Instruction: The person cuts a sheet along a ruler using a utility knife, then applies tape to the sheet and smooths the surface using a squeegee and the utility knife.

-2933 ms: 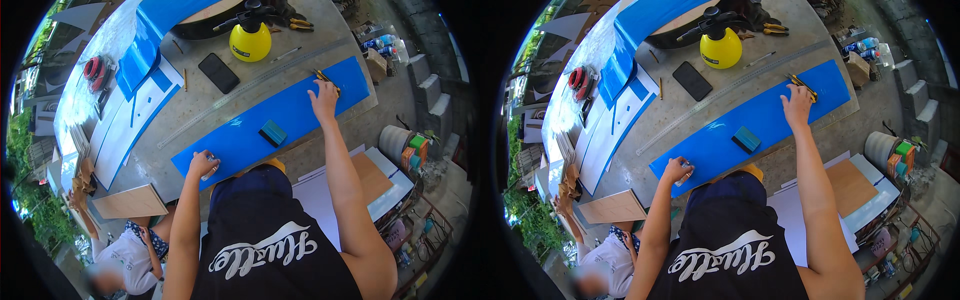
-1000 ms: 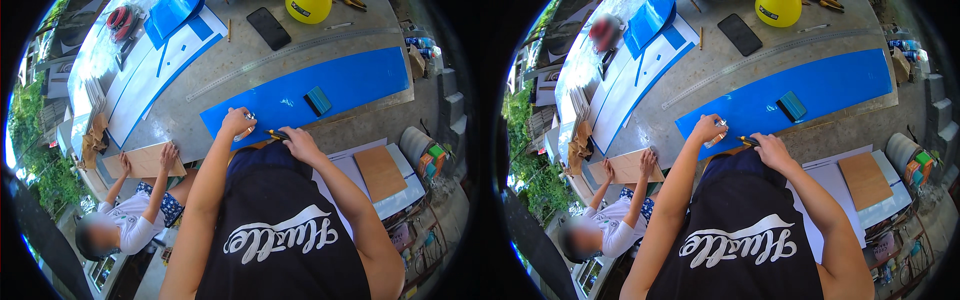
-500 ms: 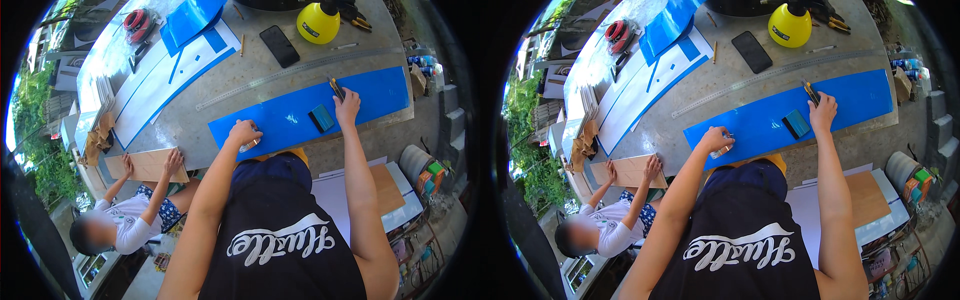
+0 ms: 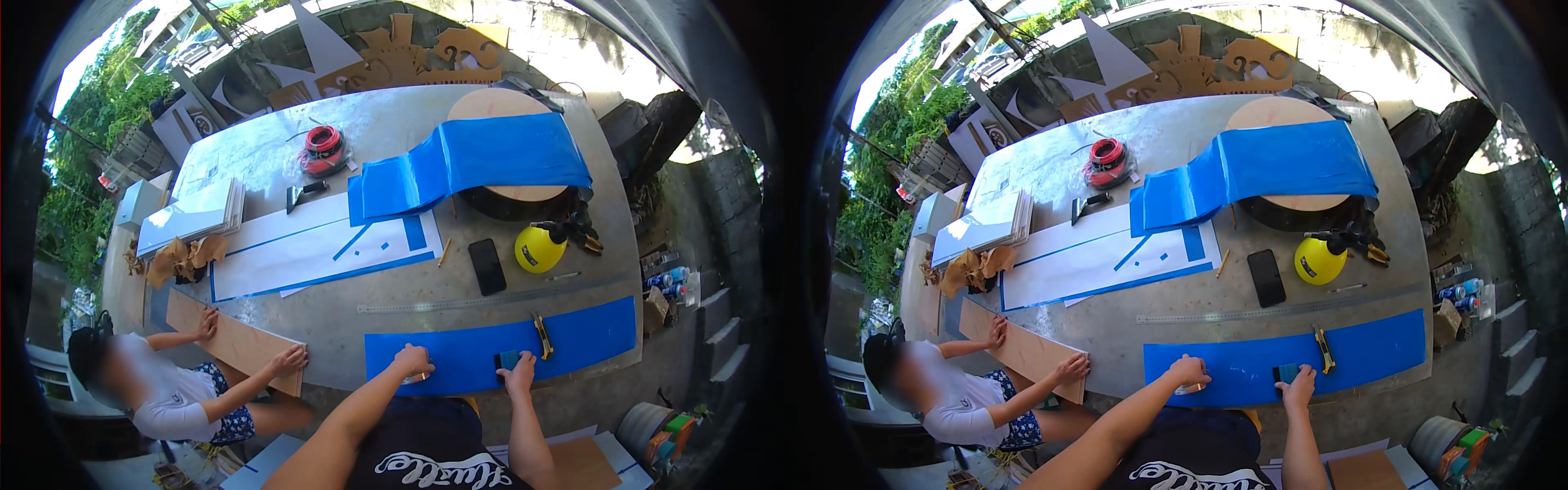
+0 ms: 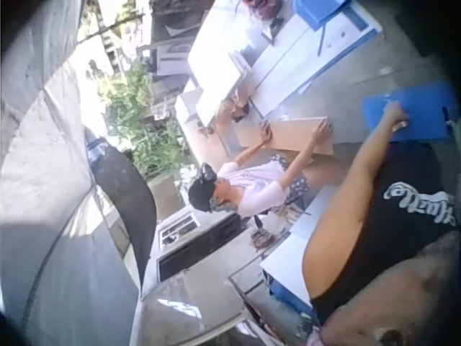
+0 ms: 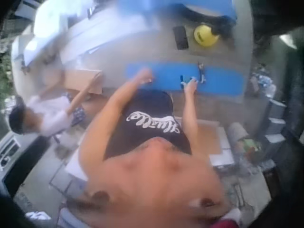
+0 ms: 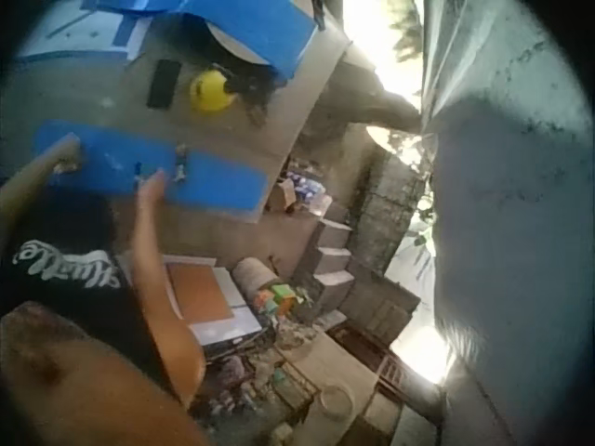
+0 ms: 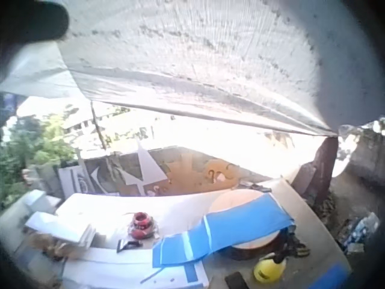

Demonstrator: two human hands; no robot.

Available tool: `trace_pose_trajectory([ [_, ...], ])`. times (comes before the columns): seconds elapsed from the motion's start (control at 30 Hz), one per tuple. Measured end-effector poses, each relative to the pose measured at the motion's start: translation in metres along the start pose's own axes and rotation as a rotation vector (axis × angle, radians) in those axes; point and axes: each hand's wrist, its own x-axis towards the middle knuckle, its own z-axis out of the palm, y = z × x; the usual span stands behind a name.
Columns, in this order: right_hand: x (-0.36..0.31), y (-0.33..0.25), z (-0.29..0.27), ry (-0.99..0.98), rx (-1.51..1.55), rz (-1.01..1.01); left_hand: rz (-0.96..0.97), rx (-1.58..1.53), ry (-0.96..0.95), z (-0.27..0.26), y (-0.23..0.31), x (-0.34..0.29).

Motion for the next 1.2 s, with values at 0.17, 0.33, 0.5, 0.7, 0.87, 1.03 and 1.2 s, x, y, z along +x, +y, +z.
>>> trace_pose_trajectory([
  [0.17,0.008,-0.011,0.002,-0.113,0.022,-0.116,0.038,0.009,-0.011,0.003,0.004,0.008],
  [0.33,-0.001,-0.075,0.046,-0.330,0.192,-0.236,0.006,0.056,0.010,-0.007,0.010,0.011],
  [0.5,-0.008,-0.113,0.076,-0.357,-0.038,-0.170,0.012,0.048,0.038,-0.010,0.003,0.010],
  [0.7,-0.009,-0.126,0.061,-0.536,-0.088,0.031,0.011,0.035,0.034,-0.008,0.018,0.011],
  [0.87,-0.017,-0.124,0.078,-0.494,-0.172,0.038,0.009,-0.051,-0.017,-0.029,0.017,-0.006],
  [1.03,-0.028,-0.148,0.073,-0.493,-0.240,0.057,0.022,-0.107,0.019,-0.038,-0.019,-0.006],
  [1.2,-0.025,-0.146,0.075,-0.451,-0.258,0.002,0.016,-0.254,0.089,-0.067,-0.060,-0.012],
])
